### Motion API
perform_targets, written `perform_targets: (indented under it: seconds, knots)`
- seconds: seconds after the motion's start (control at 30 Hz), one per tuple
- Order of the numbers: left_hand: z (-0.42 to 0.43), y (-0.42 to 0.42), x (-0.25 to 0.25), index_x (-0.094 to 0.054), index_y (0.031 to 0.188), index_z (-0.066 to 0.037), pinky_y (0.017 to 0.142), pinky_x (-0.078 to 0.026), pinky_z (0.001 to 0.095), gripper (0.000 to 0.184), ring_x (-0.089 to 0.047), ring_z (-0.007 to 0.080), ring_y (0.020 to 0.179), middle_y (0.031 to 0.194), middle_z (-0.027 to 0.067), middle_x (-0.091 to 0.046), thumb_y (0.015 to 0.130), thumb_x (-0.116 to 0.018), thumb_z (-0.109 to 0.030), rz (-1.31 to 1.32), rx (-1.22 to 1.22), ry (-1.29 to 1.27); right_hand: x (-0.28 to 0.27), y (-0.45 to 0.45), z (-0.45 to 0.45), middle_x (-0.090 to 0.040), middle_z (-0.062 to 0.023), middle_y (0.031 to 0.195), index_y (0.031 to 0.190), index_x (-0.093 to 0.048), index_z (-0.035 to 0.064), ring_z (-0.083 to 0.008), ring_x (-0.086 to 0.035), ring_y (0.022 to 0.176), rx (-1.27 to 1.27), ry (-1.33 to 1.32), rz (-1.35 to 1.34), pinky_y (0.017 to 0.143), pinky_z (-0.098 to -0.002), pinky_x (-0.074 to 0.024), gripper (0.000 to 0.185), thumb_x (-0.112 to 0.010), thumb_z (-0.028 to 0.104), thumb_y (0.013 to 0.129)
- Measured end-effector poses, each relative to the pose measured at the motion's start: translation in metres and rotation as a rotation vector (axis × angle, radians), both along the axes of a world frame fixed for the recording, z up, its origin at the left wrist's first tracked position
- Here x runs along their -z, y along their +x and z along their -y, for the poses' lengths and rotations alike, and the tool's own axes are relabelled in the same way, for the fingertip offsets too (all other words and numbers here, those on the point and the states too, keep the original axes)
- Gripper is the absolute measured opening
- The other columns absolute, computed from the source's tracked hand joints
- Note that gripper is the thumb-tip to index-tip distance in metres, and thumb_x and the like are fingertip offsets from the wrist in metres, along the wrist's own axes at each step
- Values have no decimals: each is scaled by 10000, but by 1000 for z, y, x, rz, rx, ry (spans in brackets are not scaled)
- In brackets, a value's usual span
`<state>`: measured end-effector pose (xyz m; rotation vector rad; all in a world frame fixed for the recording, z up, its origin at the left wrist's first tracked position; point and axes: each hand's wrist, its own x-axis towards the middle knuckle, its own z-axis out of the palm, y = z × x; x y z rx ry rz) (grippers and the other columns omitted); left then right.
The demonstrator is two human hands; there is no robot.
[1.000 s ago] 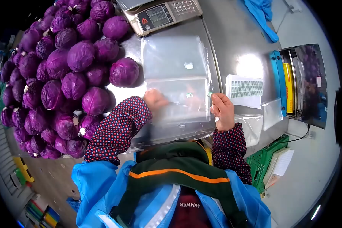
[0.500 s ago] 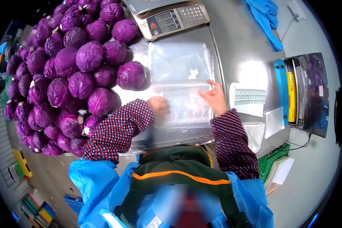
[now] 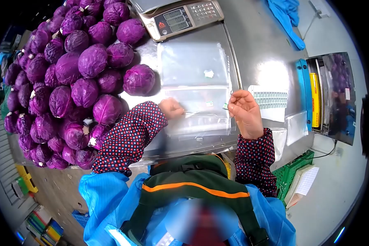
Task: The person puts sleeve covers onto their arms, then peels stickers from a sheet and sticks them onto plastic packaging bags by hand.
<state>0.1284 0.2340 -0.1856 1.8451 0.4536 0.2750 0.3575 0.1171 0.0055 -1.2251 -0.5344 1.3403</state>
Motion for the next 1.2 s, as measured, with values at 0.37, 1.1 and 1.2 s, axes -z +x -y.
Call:
perform_targets:
  seconds: [0.37, 1.1, 1.2]
  knots:
    - [23, -2, -14, -625, 735, -170, 774, -349, 400, 223, -476, 263, 928, 934, -5, -553, 647, -715, -353, -209, 1, 668, 6, 4, -3, -551, -49, 889, 995, -528, -5, -99, -526, 777, 37, -39, 73, 618, -205, -432, 260, -581, -86, 754]
    - [16, 12, -111, -461, 1207, -70, 924, -321, 438, 650, -421, 326, 1108, 1191, 166, -457, 624, -739, -141, -95, -549, 766, 68, 26, 19, -585, -35, 881, 929, -566, 14, -87, -544, 775, -144, -218, 196, 678, -211, -440, 180, -565, -24, 754]
    - [-10, 38, -88, -354, 1297, -66, 982, -248, 475, 900, -319, 318, 1236, 1312, 174, -372, 533, -790, -260, -404, -554, 884, 103, 41, 22, -592, -44, 907, 967, -571, 10, -78, -545, 739, -142, -344, 274, 585, -196, -433, 198, -553, -11, 771]
